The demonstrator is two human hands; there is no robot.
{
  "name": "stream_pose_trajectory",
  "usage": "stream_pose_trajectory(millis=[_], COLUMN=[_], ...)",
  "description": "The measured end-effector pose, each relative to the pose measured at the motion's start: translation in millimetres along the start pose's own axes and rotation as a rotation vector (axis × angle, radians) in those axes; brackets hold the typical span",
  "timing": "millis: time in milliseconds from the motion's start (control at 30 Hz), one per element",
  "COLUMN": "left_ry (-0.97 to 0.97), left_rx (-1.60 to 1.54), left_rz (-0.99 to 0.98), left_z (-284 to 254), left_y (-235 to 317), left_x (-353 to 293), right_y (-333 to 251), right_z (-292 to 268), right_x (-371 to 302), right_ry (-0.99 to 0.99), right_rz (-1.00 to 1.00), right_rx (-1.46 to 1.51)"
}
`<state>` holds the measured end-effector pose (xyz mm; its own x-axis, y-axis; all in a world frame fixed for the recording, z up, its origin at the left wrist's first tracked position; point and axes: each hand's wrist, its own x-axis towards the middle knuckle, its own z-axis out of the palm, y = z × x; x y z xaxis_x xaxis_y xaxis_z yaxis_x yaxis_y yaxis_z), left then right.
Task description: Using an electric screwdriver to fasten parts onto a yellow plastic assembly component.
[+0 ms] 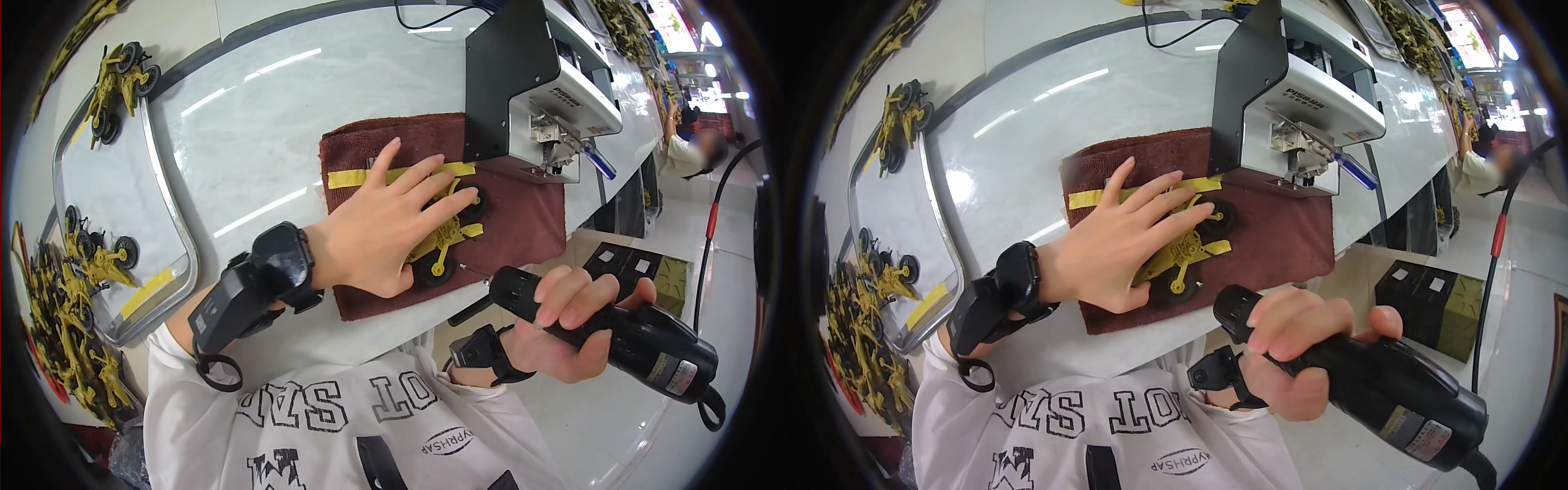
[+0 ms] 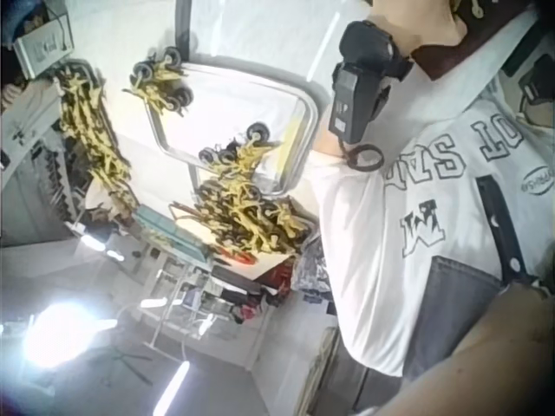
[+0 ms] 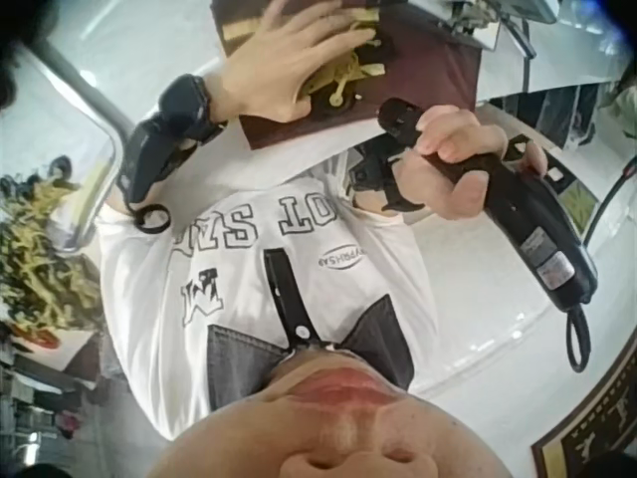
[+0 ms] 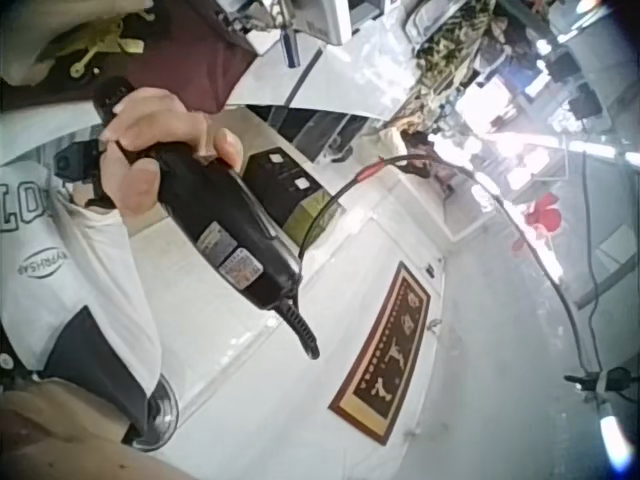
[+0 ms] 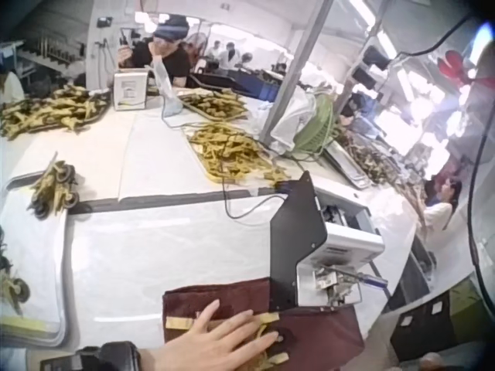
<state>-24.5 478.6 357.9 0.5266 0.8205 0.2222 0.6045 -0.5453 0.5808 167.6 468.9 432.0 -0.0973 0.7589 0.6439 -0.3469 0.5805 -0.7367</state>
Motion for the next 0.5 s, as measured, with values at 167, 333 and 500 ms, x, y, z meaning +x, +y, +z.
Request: stream_pose_trajectory(millis=[167,333,500], left_ry=[0.085,0.201,0.246], left_rx=[0.024,0.168,0.119], left_rz=[-0.044,-0.353,-0.346], left_z=[-5,-4,20], left_y=[4,19,13], left_x=[-5,-31,-36], right_y=[-4,2,10], right_z=[1,16,20], right_x=[4,0,0], right_ry=[0.063,0.152,0.062], right_rz=[0.000,-0.012,-0.017], right_rx=[0.107,0.247,0.097])
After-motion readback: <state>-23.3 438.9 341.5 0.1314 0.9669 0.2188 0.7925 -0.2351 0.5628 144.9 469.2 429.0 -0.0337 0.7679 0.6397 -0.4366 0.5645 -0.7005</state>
